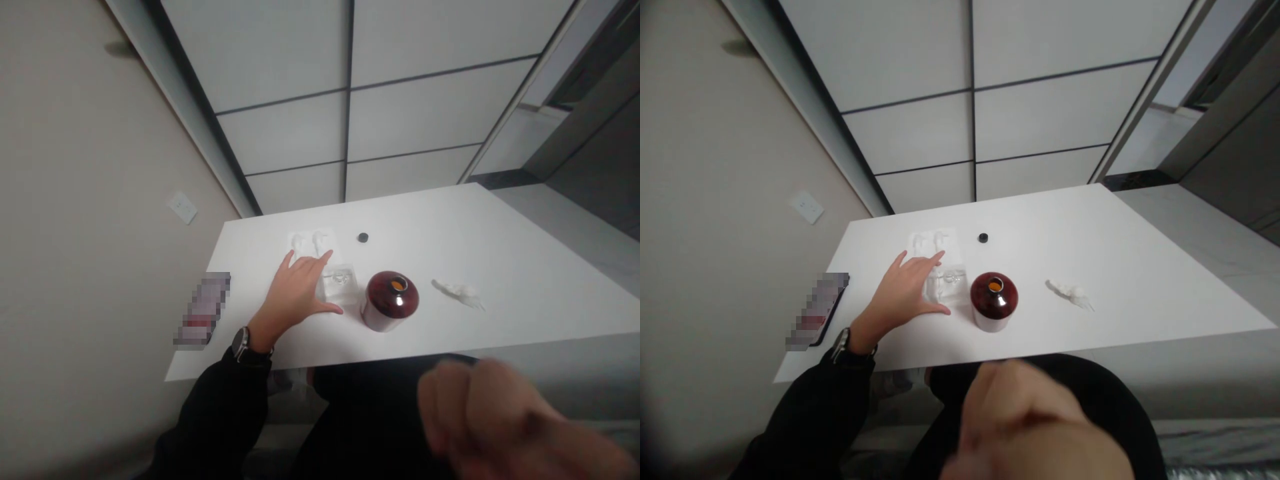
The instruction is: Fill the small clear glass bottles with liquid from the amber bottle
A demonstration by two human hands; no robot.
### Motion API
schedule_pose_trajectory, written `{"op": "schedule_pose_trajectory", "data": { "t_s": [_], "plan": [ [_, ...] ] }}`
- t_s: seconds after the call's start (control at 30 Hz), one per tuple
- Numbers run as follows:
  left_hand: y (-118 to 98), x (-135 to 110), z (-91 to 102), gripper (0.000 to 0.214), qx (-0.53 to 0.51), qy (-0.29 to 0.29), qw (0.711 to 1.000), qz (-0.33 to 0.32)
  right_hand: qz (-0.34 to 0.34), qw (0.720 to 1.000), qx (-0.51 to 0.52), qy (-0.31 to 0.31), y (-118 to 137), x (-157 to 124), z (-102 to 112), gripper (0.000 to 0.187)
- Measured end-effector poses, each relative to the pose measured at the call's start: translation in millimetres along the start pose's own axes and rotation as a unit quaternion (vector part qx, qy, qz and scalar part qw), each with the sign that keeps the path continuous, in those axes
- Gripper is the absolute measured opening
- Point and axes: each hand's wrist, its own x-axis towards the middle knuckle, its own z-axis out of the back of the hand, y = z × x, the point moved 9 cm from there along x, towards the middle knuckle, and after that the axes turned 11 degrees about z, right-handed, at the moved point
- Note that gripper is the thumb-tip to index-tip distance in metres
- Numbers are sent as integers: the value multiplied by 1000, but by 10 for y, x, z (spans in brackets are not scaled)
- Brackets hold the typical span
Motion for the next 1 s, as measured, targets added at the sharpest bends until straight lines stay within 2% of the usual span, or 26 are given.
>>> {"op": "schedule_pose_trajectory", "data": {
  "t_s": [0.07, 0.1, 0.13, 0.17, 0.23, 0.3, 0.37, 0.43, 0.6, 0.7, 0.8, 0.9, 1.0],
  "plan": [
    [-51, 8, 4, 106, 18, -12, 1000, -14, -7, 992, -17, -122, -216, 118, 185, 30],
    [-81, 15, -3, 105, 26, -14, 999, -22, -22, 974, -33, -223, -364, 98, 325, 27],
    [-111, 23, -13, 103, 32, -14, 999, -30, -45, 970, -34, -238, -545, 100, 312, 28],
    [-139, 32, -21, 99, 35, -14, 999, -36, -81, 975, -28, -205, -752, 109, 222, 35],
    [-185, 48, -32, 86, 28, -15, 999, -44, -147, 981, -20, -127, -1109, 56, 45, 61],
    [-211, 52, -30, 70, 6, -20, 999, -49, -168, 983, -6, -68, -1288, -21, -83, 83],
    [-222, 37, -6, 61, -18, -30, 998, -55, -175, 984, -6, -30, -1334, -80, -157, 94],
    [-213, 5, 57, 59, -39, -51, 996, -58, -192, 981, -22, -20, -1329, -117, -172, 94],
    [-191, -161, 360, 62, -94, -104, 989, -49, -200, 979, -17, -41, -1255, -114, -146, 73],
    [-167, -317, 529, 64, -170, -113, 979, -16, -204, 979, 8, -23, -1246, -116, -182, 67],
    [-116, -492, 621, 68, -266, -115, 957, 20, -207, 977, 47, -1, -1238, -128, -243, 67],
    [-100, -634, 677, 59, -335, -113, 935, 13, -191, 979, 62, 23, -1209, -132, -311, 69],
    [-95, -694, 722, 44, -344, -98, 934, -3, -174, 982, 58, 40, -1180, -136, -367, 69]
  ]
}}
